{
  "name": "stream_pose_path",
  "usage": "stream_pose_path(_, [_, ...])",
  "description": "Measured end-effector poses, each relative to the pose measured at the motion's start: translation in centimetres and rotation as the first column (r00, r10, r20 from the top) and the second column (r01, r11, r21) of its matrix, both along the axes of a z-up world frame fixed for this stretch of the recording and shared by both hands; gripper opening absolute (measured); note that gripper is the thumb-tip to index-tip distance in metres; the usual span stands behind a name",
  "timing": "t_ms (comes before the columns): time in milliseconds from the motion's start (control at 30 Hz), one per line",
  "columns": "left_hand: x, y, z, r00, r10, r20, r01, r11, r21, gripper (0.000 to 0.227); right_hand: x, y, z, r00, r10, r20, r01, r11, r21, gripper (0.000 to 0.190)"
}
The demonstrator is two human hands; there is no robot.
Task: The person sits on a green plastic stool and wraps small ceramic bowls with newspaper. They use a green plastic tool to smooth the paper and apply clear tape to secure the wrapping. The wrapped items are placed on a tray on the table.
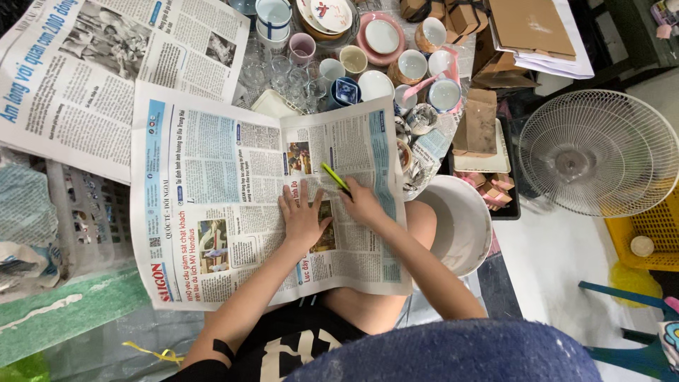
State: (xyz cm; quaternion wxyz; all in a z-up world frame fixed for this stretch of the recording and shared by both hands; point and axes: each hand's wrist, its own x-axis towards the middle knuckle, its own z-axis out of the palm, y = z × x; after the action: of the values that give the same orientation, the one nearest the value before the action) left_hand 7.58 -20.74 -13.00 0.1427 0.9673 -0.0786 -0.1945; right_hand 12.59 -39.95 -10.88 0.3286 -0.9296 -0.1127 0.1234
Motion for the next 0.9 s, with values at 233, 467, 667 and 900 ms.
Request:
stream_pose_path(233, [2.8, 2.1, 0.2, 0.996, -0.05, 0.072, 0.056, 0.995, -0.081, 0.094, 2.7, 3.8, -4.5, 0.983, -0.085, 0.161, 0.043, 0.967, 0.25, 0.027])
stream_pose_path(467, [4.6, 4.6, 0.7, 0.992, -0.126, -0.014, 0.126, 0.992, -0.031, 0.067, 4.3, 6.7, -6.1, 0.917, -0.372, -0.142, 0.398, 0.875, 0.275, 0.034])
stream_pose_path(667, [8.7, 8.6, 1.3, 0.993, -0.049, 0.109, 0.037, 0.993, 0.112, 0.078, 5.3, 7.3, -10.6, 0.933, -0.358, 0.015, 0.333, 0.881, 0.337, 0.034])
stream_pose_path(900, [8.6, 8.9, -1.4, 0.979, 0.006, 0.203, -0.017, 0.998, 0.056, 0.082, 6.8, 10.2, -8.9, 0.931, -0.364, 0.038, 0.346, 0.909, 0.231, 0.036])
